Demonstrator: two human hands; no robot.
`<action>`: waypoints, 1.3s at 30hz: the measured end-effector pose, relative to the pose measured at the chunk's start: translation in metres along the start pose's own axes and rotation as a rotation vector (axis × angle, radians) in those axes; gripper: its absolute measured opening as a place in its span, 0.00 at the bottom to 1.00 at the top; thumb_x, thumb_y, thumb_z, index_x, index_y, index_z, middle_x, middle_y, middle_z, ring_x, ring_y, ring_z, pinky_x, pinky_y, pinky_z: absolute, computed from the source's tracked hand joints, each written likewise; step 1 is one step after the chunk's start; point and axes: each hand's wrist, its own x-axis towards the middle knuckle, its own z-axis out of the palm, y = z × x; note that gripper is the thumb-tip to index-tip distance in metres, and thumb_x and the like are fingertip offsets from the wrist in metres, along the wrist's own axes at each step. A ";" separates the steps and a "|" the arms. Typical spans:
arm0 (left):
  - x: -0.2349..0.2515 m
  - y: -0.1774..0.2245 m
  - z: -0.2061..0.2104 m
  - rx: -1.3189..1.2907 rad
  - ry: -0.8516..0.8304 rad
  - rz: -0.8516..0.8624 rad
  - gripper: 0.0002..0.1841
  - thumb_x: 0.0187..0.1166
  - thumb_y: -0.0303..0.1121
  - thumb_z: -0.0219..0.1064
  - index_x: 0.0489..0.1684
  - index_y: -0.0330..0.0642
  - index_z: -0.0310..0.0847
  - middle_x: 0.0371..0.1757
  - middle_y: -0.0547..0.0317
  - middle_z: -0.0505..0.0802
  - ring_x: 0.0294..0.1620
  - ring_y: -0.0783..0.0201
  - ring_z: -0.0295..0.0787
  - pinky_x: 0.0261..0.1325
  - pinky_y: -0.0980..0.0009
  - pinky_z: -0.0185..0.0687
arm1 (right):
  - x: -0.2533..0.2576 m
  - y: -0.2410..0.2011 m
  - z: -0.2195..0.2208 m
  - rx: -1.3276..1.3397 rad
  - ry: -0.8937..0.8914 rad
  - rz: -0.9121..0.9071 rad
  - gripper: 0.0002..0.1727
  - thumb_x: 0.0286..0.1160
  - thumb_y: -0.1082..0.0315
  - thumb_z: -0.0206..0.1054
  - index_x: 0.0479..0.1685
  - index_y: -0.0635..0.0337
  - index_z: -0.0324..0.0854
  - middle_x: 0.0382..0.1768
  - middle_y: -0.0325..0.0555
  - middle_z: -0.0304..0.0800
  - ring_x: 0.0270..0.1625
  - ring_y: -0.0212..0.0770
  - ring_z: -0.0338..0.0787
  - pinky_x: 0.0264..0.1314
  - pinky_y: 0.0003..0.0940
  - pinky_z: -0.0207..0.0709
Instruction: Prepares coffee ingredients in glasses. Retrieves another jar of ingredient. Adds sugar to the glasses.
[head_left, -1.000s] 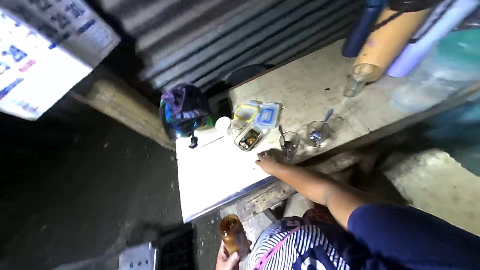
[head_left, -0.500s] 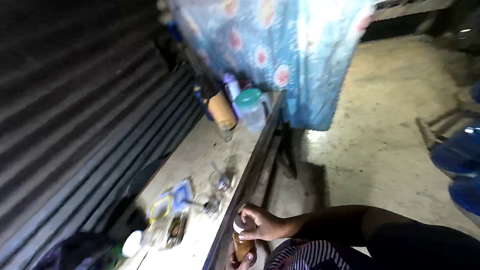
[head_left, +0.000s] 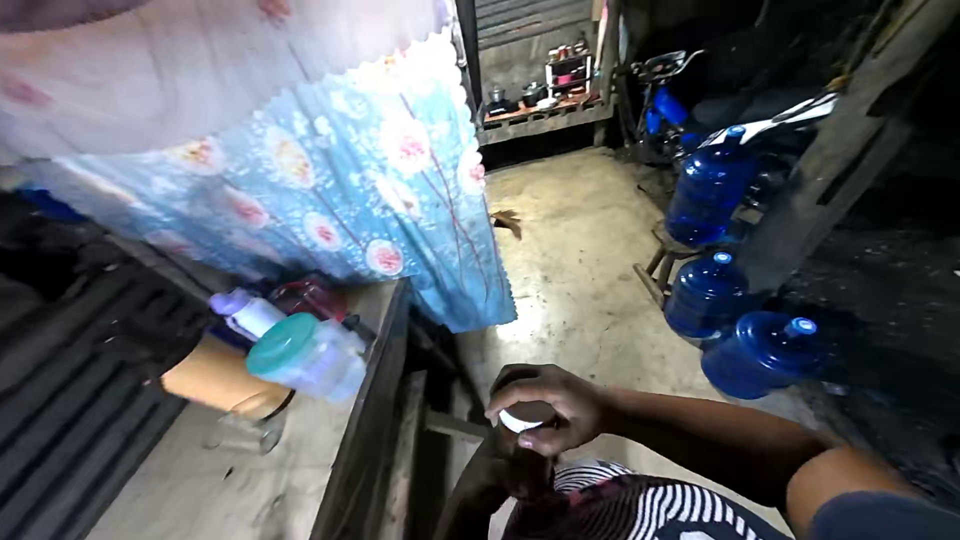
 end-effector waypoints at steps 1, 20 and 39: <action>0.021 0.002 0.000 0.158 0.144 -0.074 0.28 0.61 0.47 0.83 0.62 0.51 0.84 0.47 0.69 0.96 0.46 0.75 0.92 0.52 0.72 0.89 | -0.010 0.010 -0.013 -0.101 0.039 0.082 0.21 0.77 0.60 0.67 0.56 0.70 0.86 0.51 0.61 0.91 0.57 0.45 0.90 0.63 0.36 0.84; 0.392 0.063 -0.254 1.250 -0.263 -0.203 0.42 0.59 0.44 0.84 0.74 0.30 0.75 0.59 0.41 0.92 0.59 0.53 0.91 0.66 0.51 0.85 | 0.010 0.301 -0.175 -0.160 0.600 0.765 0.52 0.59 0.46 0.83 0.83 0.65 0.67 0.70 0.53 0.84 0.70 0.34 0.85 0.76 0.33 0.77; 0.744 0.071 -0.441 1.278 0.218 -0.204 0.47 0.49 0.37 0.86 0.78 0.33 0.72 0.66 0.41 0.87 0.68 0.49 0.85 0.73 0.50 0.80 | 0.138 0.639 -0.504 -0.219 0.012 0.649 0.44 0.57 0.55 0.85 0.80 0.59 0.74 0.70 0.58 0.83 0.67 0.49 0.87 0.66 0.49 0.85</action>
